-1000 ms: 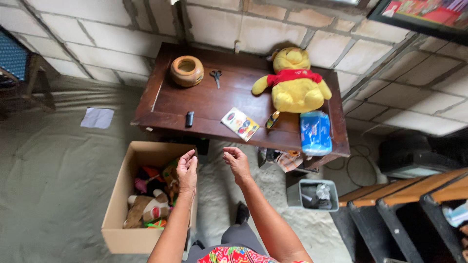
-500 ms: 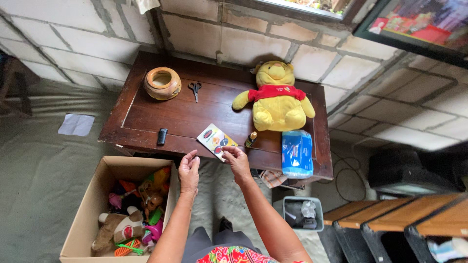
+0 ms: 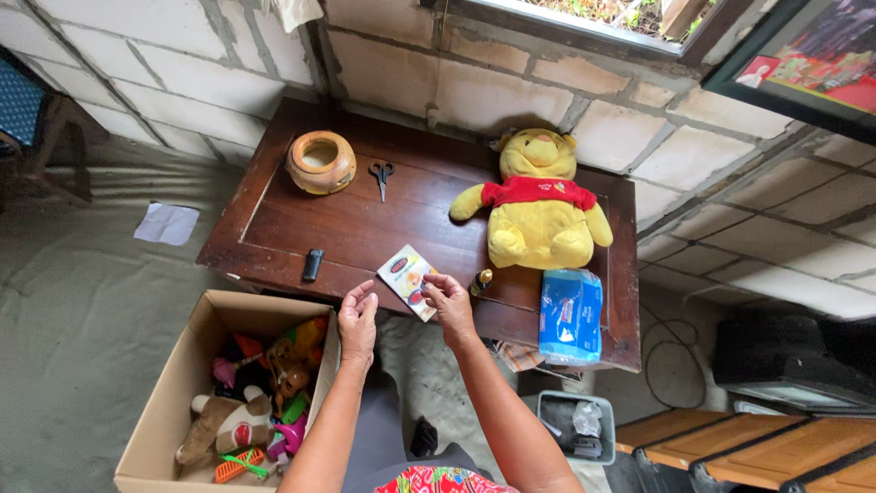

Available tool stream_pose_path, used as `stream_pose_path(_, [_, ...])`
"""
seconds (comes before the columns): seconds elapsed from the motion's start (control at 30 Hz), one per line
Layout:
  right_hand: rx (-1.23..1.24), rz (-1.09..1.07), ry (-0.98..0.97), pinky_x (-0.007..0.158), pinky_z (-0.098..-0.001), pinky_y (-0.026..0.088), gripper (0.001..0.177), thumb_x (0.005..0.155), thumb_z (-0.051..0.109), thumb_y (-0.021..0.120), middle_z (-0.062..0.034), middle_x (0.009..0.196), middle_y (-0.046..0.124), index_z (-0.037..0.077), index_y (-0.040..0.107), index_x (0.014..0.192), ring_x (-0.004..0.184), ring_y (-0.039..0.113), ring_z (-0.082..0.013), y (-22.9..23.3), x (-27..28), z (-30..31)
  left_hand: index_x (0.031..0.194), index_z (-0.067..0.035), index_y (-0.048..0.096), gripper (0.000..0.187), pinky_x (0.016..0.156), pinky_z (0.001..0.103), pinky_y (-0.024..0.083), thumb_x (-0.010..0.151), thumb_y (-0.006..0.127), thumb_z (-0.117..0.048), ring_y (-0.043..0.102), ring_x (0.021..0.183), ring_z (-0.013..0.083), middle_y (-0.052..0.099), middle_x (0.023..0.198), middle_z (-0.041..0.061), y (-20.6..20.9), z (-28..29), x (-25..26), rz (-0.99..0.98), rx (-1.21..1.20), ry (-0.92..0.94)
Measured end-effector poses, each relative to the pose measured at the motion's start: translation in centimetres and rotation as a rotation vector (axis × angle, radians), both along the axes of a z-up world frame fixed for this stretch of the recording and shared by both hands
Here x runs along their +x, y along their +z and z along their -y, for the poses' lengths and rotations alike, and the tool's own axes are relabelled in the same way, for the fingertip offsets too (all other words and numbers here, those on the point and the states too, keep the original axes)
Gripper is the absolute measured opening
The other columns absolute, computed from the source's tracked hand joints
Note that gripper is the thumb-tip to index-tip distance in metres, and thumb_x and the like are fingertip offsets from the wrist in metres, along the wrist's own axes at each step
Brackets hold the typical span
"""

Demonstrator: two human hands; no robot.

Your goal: The person sorts various toys and household items from a wooden table into a cardboard box. They handle a plastic horse, a toy airplane, a plastic basket, a pink toy, a small electronic device, a stuffed monkey, and a plastic container, placing each into the box or onto a nearby shelf.

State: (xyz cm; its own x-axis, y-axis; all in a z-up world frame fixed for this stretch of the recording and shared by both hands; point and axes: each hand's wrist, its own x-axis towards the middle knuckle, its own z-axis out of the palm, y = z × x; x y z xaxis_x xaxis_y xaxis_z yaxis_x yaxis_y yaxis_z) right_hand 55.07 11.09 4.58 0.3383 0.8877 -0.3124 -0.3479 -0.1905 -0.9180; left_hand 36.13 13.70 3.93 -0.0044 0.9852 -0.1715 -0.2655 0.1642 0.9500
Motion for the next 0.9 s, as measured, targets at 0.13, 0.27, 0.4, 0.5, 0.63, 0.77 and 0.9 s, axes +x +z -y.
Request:
stream_pose_path(0.13, [0.027, -0.023, -0.010, 0.078, -0.0263, 0.055, 0.023, 0.094, 0.009, 0.068, -0.0047, 0.111, 0.073, 0.005, 0.070, 0.117, 0.091, 0.068, -0.0116, -0.8, 0.5, -2.2, 0.129, -0.004, 0.063, 0.033, 0.094, 0.025, 0.048, 0.098, 0.064, -0.012, 0.061, 0.104, 0.0110, 0.068, 0.117, 0.007, -0.3, -2.3, 0.6, 0.010, -0.009, -0.012])
stream_pose_path(0.27, [0.002, -0.012, -0.023, 0.079, -0.0281, 0.054, 0.023, 0.094, 0.010, 0.068, -0.0044, 0.112, 0.073, 0.005, 0.069, 0.117, 0.093, 0.069, -0.0126, -1.3, 1.1, -5.3, 0.130, -0.004, 0.063, 0.033, 0.098, 0.026, 0.048, 0.098, 0.064, -0.013, 0.061, 0.109, 0.0116, 0.067, 0.122, 0.008, -0.8, -5.5, 0.9, -0.040, -0.014, -0.027])
stream_pose_path(0.4, [-0.013, 0.013, -0.023, 0.080, -0.0289, 0.055, 0.024, 0.095, 0.011, 0.068, -0.0049, 0.113, 0.073, 0.005, 0.068, 0.118, 0.095, 0.069, -0.0133, -1.8, 1.4, -9.3, 0.131, -0.003, 0.063, 0.035, 0.097, 0.029, 0.048, 0.097, 0.065, -0.013, 0.060, 0.107, 0.0133, 0.066, 0.123, 0.009, -1.5, -10.0, 1.5, -0.033, -0.032, -0.021])
stream_pose_path(0.5, [-0.017, 0.011, -0.033, 0.080, -0.0283, 0.054, 0.023, 0.096, 0.013, 0.067, -0.0053, 0.113, 0.073, 0.005, 0.068, 0.118, 0.095, 0.069, -0.0139, -3.1, 1.6, -12.8, 0.130, -0.003, 0.062, 0.034, 0.100, 0.027, 0.047, 0.098, 0.065, -0.013, 0.061, 0.111, 0.0122, 0.066, 0.125, 0.007, -2.1, -13.6, 1.6, -0.051, -0.008, -0.019])
stream_pose_path(0.63, [-0.029, -0.018, -0.058, 0.082, -0.0288, 0.056, 0.025, 0.095, 0.012, 0.068, -0.0052, 0.113, 0.072, 0.005, 0.069, 0.118, 0.095, 0.069, -0.0141, -4.6, 2.1, -17.4, 0.130, -0.004, 0.063, 0.034, 0.097, 0.027, 0.048, 0.097, 0.065, -0.013, 0.061, 0.107, 0.0117, 0.067, 0.123, 0.006, -2.9, -18.6, 2.0, -0.076, -0.025, -0.035])
stream_pose_path(0.77, [-0.067, 0.026, -0.086, 0.080, -0.0274, 0.055, 0.025, 0.094, 0.012, 0.069, -0.0041, 0.114, 0.073, 0.007, 0.069, 0.119, 0.095, 0.068, -0.0124, -6.4, 2.2, -20.7, 0.129, -0.004, 0.063, 0.033, 0.095, 0.026, 0.049, 0.097, 0.065, -0.012, 0.062, 0.104, 0.0109, 0.067, 0.120, 0.005, -4.5, -23.1, 2.0, -0.102, -0.030, -0.064])
stream_pose_path(0.9, [-0.095, 0.068, -0.116, 0.079, -0.0263, 0.053, 0.025, 0.094, 0.011, 0.070, -0.0036, 0.112, 0.073, 0.007, 0.071, 0.119, 0.094, 0.065, -0.0097, -9.2, 2.7, -23.7, 0.128, -0.004, 0.064, 0.033, 0.091, 0.026, 0.049, 0.096, 0.065, -0.011, 0.061, 0.101, 0.0106, 0.067, 0.118, 0.004, -7.1, -26.8, 2.6, -0.126, -0.026, -0.097])
